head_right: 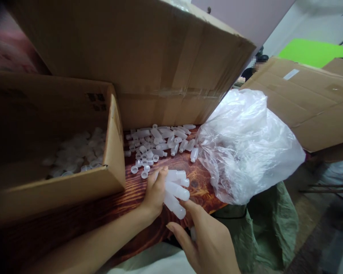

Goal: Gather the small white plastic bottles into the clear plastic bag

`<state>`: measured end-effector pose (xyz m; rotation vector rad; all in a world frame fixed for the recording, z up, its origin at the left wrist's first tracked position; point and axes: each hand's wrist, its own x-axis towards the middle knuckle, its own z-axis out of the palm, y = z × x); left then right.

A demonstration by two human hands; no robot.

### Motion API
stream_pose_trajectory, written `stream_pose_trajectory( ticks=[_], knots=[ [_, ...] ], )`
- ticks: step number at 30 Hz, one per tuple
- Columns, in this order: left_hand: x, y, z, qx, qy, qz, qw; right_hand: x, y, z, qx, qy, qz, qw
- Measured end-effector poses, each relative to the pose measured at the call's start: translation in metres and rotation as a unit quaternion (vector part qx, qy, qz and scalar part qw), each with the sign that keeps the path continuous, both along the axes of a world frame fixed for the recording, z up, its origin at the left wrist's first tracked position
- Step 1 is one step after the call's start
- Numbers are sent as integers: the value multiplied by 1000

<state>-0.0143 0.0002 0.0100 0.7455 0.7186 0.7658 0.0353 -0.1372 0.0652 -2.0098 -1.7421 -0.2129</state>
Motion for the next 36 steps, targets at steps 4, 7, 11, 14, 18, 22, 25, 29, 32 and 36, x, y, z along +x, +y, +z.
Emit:
stream_pose_trajectory(
  ticks=[4, 7, 11, 14, 18, 22, 25, 29, 32, 36],
  knots=[
    [1, 1, -2, 48, 22, 5, 999, 3, -2, -7, 18, -15, 38, 999],
    [2, 3, -3, 22, 22, -12, 999, 5, -4, -12, 17, 2, 63, 998],
    [3, 5, -1, 5, 22, -31, 999, 7, -5, -13, 16, -8, 82, 996],
    [3, 5, -1, 7, 26, -35, 999, 6, -4, -11, 26, -40, 73, 996],
    [2, 5, 0, 31, 34, -35, 998, 3, 0, -9, 32, -76, 28, 996],
    [2, 5, 0, 58, 43, -27, 997, 3, 1, -4, -2, -80, -17, 997],
    [3, 5, -2, 58, 45, -33, 997, 2, -2, -3, 11, -58, -34, 998],
    [3, 4, -3, 65, 40, -29, 997, 0, -7, -6, 34, -40, 0, 999],
    [2, 4, -3, 67, 46, -31, 996, -2, -9, -7, 51, 3, -55, 997],
    [2, 3, -3, 61, 53, -36, 996, -4, -10, -6, 44, 73, -50, 995]
  ],
)
